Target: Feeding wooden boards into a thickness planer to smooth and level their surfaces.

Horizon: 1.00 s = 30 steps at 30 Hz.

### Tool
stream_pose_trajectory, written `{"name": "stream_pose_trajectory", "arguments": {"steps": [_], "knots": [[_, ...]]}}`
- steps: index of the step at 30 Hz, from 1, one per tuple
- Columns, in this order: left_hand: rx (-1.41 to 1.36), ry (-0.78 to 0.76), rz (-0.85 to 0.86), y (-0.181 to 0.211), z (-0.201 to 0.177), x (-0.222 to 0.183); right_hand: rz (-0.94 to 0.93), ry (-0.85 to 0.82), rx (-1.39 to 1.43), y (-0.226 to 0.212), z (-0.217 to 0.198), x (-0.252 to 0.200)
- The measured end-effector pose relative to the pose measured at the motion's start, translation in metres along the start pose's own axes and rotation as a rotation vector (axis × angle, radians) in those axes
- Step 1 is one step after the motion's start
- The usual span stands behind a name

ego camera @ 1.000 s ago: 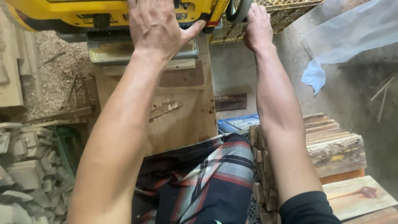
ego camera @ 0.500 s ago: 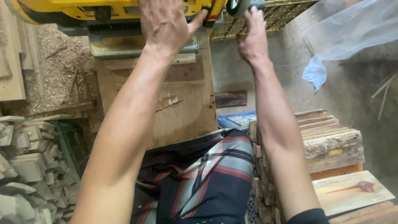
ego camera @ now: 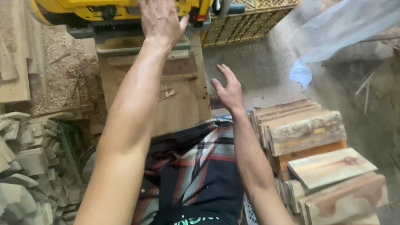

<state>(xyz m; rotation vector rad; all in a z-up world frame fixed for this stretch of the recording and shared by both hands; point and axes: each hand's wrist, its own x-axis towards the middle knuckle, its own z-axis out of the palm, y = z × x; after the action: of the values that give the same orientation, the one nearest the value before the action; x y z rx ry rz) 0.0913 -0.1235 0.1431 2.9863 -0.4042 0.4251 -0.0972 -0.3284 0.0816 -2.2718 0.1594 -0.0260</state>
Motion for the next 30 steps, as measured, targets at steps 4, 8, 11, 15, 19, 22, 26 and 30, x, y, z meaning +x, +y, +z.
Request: {"name": "stream_pose_trajectory", "arguments": {"steps": [4, 8, 11, 15, 19, 22, 26, 30], "knots": [[-0.201, -0.114, -0.054, 0.038, -0.011, -0.061, 0.004, 0.102, 0.101, -0.002, -0.022, -0.073], [-0.639, -0.024, 0.078, 0.095, 0.042, -0.165, 0.080, 0.178, 0.143, 0.020, -0.049, -0.148], [-0.872, -0.249, 0.090, 0.160, 0.047, -0.221, 0.161, 0.262, 0.034, 0.024, -0.078, -0.199], [-1.028, -0.397, 0.252, 0.244, 0.048, -0.254, 0.284, 0.452, -0.169, 0.034, -0.114, -0.243], [-0.847, -0.551, 0.345, 0.311, 0.077, -0.283, 0.697, 0.451, 0.028, 0.055, -0.112, -0.246], [-0.865, -0.514, 0.295, 0.332, 0.072, -0.288, 0.694, 0.613, 0.122, 0.061, -0.102, -0.240], [-1.090, -0.412, 0.164, 0.323, 0.037, -0.295, 0.833, 0.825, 0.590, 0.053, -0.090, -0.245], [-1.390, -0.430, 0.245, 0.328, -0.019, -0.310, 0.837, 0.969, 0.754, -0.006, -0.115, -0.232]]}}
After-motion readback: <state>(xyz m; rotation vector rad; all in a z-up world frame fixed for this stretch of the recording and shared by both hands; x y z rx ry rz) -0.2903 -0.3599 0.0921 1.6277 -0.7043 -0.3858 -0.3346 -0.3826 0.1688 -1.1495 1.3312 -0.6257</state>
